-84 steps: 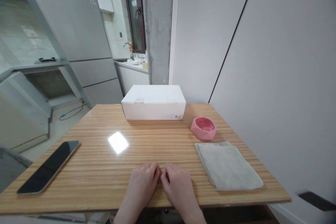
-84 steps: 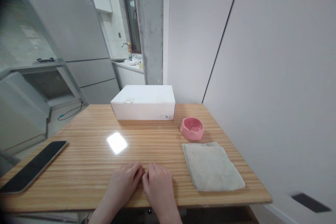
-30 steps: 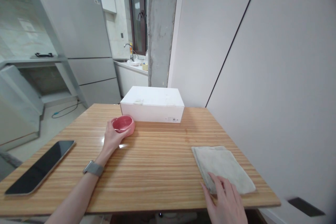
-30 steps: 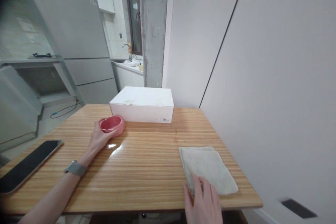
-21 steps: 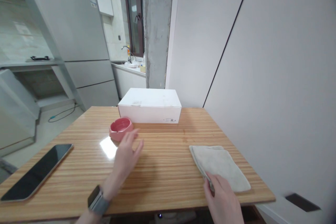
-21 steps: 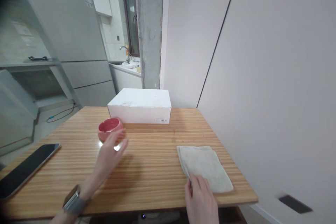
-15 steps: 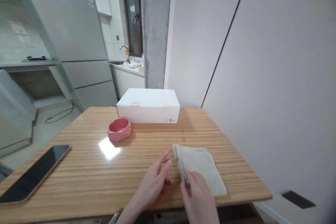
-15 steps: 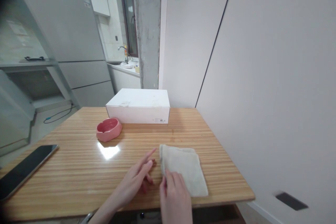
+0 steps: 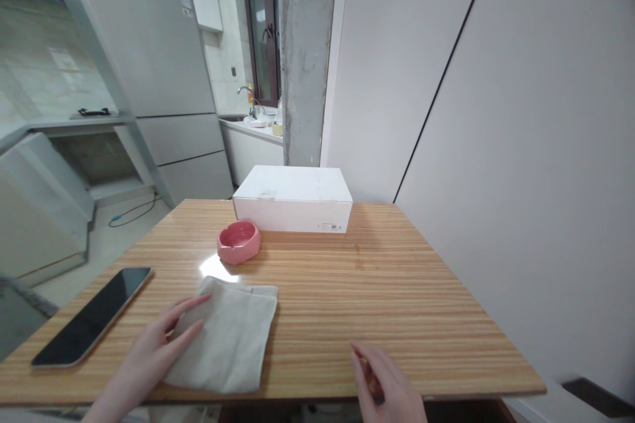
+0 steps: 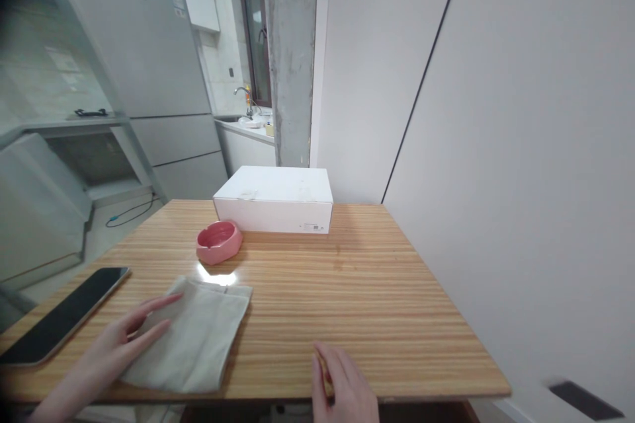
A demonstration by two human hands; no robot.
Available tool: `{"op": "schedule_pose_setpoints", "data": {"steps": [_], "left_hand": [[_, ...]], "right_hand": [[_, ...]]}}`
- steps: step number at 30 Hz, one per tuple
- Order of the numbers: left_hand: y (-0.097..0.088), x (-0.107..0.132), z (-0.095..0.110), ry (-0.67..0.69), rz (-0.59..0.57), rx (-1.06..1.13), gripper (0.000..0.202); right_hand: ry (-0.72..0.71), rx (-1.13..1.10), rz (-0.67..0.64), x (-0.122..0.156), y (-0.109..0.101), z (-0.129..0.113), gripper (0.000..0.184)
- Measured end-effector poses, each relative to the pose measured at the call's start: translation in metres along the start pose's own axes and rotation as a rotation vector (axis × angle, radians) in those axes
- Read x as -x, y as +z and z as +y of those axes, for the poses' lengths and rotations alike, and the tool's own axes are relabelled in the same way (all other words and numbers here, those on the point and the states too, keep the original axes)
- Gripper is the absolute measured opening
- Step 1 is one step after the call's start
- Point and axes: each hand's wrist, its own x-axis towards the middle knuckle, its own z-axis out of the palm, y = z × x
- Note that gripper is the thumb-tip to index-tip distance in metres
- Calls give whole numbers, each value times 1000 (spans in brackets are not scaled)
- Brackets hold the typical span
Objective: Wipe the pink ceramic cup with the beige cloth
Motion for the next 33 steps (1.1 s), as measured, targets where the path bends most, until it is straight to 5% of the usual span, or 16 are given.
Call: {"op": "schedule_pose_setpoints", "data": {"steps": [4, 7, 11, 13, 16, 19, 22, 33], "left_hand": [[-23, -1, -43, 50, 162, -215, 40], [-23, 1, -47, 99, 242, -380, 38], [2, 12, -6, 151, 537, -663, 39], [26, 16, 26, 301, 592, -578, 34], [68, 17, 68, 472, 382, -353, 18], [108, 14, 94, 459, 104, -400, 23], [134, 14, 103, 418, -51, -500, 25], [140, 14, 99, 385, -142, -476, 22]], "right_hand": [[31, 53, -62, -5, -12, 17, 25], [55, 84, -48, -8, -15, 24, 26], [66, 102, -18, -16, -15, 23, 28], [58, 113, -4, -23, -11, 15, 32], [43, 148, -41, -40, 3, -4, 38], [31, 219, -146, -54, 22, -21, 38], [-1, 269, -262, -60, 37, -28, 32], [-30, 164, -281, -52, 43, -21, 26]]}}
